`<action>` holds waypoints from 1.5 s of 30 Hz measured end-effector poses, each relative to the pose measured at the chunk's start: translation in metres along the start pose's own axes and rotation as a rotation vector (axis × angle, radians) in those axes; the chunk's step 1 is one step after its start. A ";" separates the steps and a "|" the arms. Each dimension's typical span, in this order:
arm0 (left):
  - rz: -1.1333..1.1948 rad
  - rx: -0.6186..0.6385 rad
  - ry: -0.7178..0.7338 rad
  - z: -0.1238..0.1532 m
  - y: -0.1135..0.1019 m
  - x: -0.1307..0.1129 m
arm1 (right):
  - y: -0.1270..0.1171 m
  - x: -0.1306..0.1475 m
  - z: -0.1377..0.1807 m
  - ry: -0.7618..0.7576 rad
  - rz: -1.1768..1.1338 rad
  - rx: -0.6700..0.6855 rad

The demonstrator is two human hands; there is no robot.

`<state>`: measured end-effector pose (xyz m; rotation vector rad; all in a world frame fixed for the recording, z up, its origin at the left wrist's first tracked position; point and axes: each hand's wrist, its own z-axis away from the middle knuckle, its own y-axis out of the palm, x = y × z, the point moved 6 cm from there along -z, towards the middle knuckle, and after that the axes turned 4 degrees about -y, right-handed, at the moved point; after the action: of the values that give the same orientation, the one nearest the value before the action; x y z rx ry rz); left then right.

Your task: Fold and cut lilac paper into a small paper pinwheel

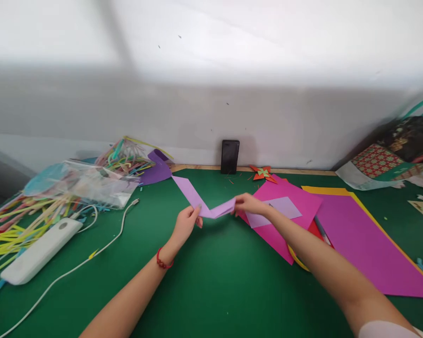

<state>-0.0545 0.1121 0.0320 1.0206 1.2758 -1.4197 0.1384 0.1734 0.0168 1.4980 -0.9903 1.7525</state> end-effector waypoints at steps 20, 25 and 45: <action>0.029 0.316 -0.144 0.028 0.038 0.035 | -0.091 0.011 -0.072 -0.071 0.842 -0.826; 0.044 0.299 -0.172 0.027 0.040 0.039 | -0.109 0.003 -0.090 -0.084 0.683 -0.762; 0.010 0.308 -0.177 0.029 0.040 0.040 | -0.095 -0.012 -0.117 -0.138 0.570 -0.620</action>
<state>-0.0240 0.0784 -0.0123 1.0729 0.9412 -1.6938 0.1596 0.3228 0.0096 0.9927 -1.9618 1.4733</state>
